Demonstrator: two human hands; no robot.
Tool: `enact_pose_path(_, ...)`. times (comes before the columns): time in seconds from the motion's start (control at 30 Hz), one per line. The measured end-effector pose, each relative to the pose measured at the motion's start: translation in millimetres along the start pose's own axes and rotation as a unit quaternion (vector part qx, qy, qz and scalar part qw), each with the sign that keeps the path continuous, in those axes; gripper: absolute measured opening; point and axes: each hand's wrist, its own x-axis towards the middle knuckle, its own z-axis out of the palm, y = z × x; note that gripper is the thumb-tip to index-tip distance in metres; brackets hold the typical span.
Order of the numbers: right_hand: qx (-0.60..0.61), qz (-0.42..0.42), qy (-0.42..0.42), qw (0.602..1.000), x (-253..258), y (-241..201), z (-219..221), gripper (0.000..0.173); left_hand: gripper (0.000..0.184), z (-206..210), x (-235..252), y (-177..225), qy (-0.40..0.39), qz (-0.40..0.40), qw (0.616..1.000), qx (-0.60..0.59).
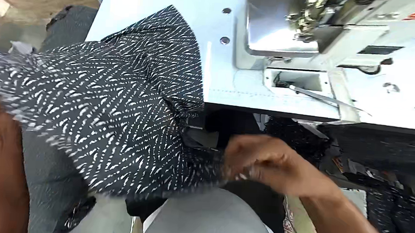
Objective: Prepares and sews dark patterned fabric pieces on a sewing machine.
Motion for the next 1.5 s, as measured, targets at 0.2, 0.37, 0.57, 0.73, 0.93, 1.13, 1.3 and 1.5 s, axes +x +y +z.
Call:
enact_pose_path(0.2, -0.144, -0.008, 0.02, 0.989, 49, -5, 16, 0.022, 0.028, -12, 66, -7, -0.046, 0.041, 0.998, 0.017)
enact_pose_path(0.37, -0.091, 0.0, 0.136, 0.987, 97, -29, 11, 0.04, 0.057, 70, 15, 18, -0.278, 0.135, 0.95, 0.042)
enact_pose_path(0.57, 0.046, 0.036, 0.199, 0.978, 108, -22, 6, 0.045, 0.018, 172, -46, -38, -0.356, -0.004, 0.934, -0.005)
enact_pose_path(0.73, 0.042, 0.042, 0.26, 0.964, 97, -15, -3, 0.033, 0.013, 177, -46, -51, -0.358, -0.047, 0.932, -0.022)
enact_pose_path(0.93, 0.002, -0.014, 0.14, 0.99, 99, -18, 10, 0.01, 0.016, 141, -82, -6, -0.371, 0.071, 0.925, 0.033)
enact_pose_path(1.13, -0.098, -0.049, 0.159, 0.981, 155, -17, 8, 0.01, 0.012, 130, -104, 17, -0.297, 0.205, 0.933, 0.002)
enact_pose_path(1.3, -0.106, -0.046, 0.191, 0.975, 166, -11, 6, 0.008, 0.014, 125, -112, 16, -0.29, 0.188, 0.934, -0.089)
enact_pose_path(1.5, -0.11, -0.044, 0.194, 0.974, 169, -7, 6, 0.007, 0.013, 124, -113, 16, -0.293, 0.177, 0.932, -0.118)
